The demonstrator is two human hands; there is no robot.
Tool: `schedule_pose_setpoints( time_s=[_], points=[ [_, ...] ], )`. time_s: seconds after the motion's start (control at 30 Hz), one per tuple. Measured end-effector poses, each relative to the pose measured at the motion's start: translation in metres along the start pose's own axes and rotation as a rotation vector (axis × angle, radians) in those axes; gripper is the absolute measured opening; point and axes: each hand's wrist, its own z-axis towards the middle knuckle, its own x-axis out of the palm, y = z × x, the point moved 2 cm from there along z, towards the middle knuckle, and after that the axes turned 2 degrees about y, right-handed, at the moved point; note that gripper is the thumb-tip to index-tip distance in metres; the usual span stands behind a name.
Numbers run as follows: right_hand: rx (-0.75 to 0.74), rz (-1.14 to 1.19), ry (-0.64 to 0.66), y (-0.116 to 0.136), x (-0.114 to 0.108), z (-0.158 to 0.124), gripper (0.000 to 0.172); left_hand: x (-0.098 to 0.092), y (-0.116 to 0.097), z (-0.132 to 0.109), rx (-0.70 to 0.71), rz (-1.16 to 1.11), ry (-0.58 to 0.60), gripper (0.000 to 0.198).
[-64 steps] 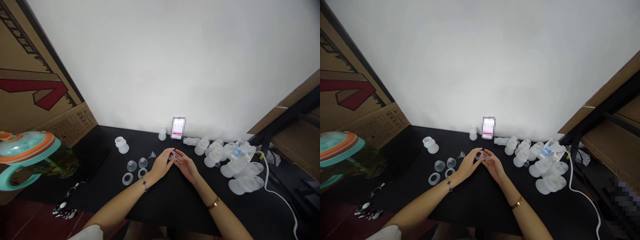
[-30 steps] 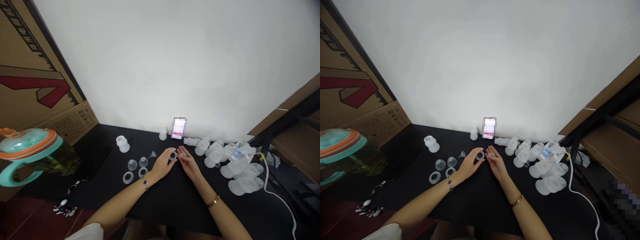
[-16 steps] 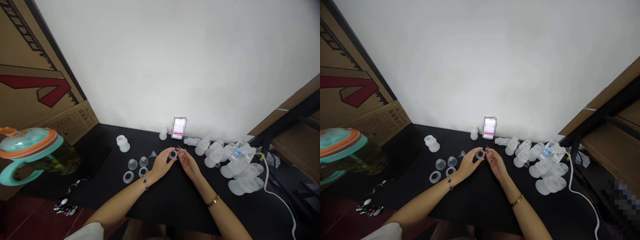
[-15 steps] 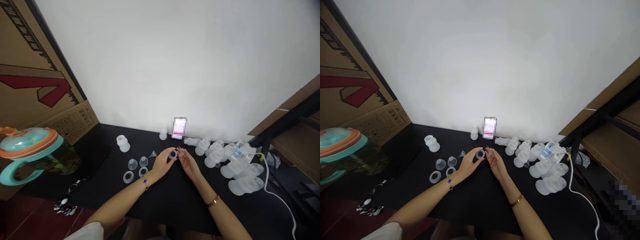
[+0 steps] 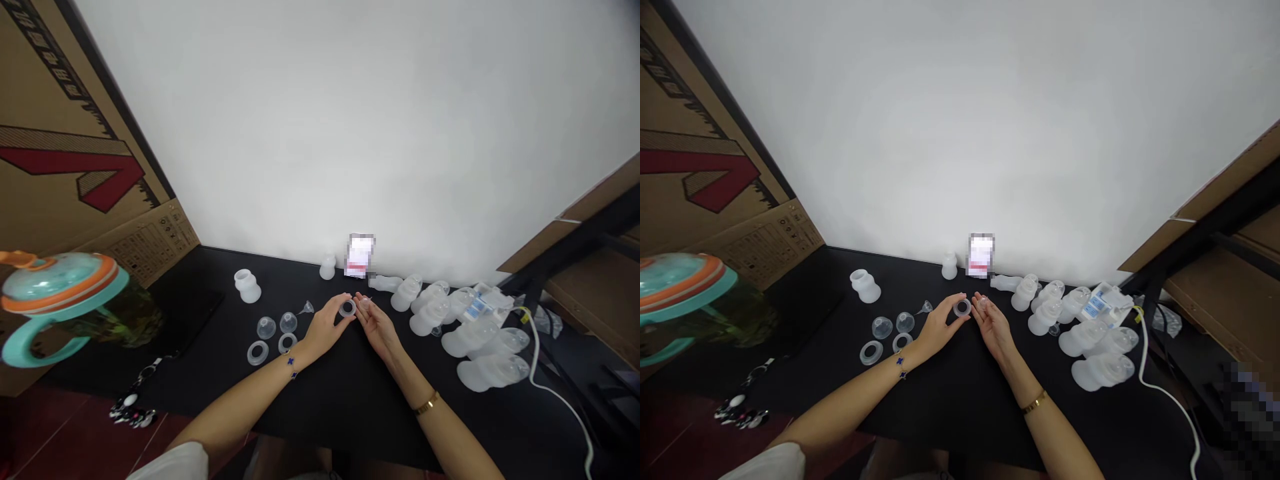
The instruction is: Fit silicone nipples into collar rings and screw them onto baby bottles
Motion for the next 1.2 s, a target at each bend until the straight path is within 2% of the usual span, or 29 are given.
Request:
schedule_pose_setpoints(
  time_s=[0.3,0.5,0.67,0.8,0.9,1.07,1.2],
  points=[
    [-0.004,-0.042,-0.043,0.003,-0.002,0.001,0.027,-0.001,-0.001,0.002,0.004,-0.019,-0.019,0.039],
    [0.025,-0.039,-0.065,0.005,-0.001,-0.002,0.022,-0.002,0.000,0.002,-0.083,-0.036,-0.007,0.044],
    [0.007,-0.030,-0.075,0.006,0.001,-0.004,0.019,-0.001,0.000,0.002,-0.069,-0.043,0.024,0.043],
    [0.028,-0.036,-0.074,0.006,0.001,-0.005,0.018,0.000,0.000,0.001,-0.085,-0.073,0.022,0.057],
    [0.050,-0.048,-0.082,0.007,0.002,-0.006,0.019,0.000,0.000,0.001,-0.094,-0.063,0.021,0.057],
    [0.029,-0.070,-0.064,0.006,0.008,-0.009,0.020,-0.003,-0.003,0.003,-0.019,-0.021,-0.003,0.047],
    [0.102,-0.094,-0.061,-0.002,0.012,-0.015,0.019,-0.005,-0.005,0.001,0.086,0.045,-0.020,0.045]
  ],
)
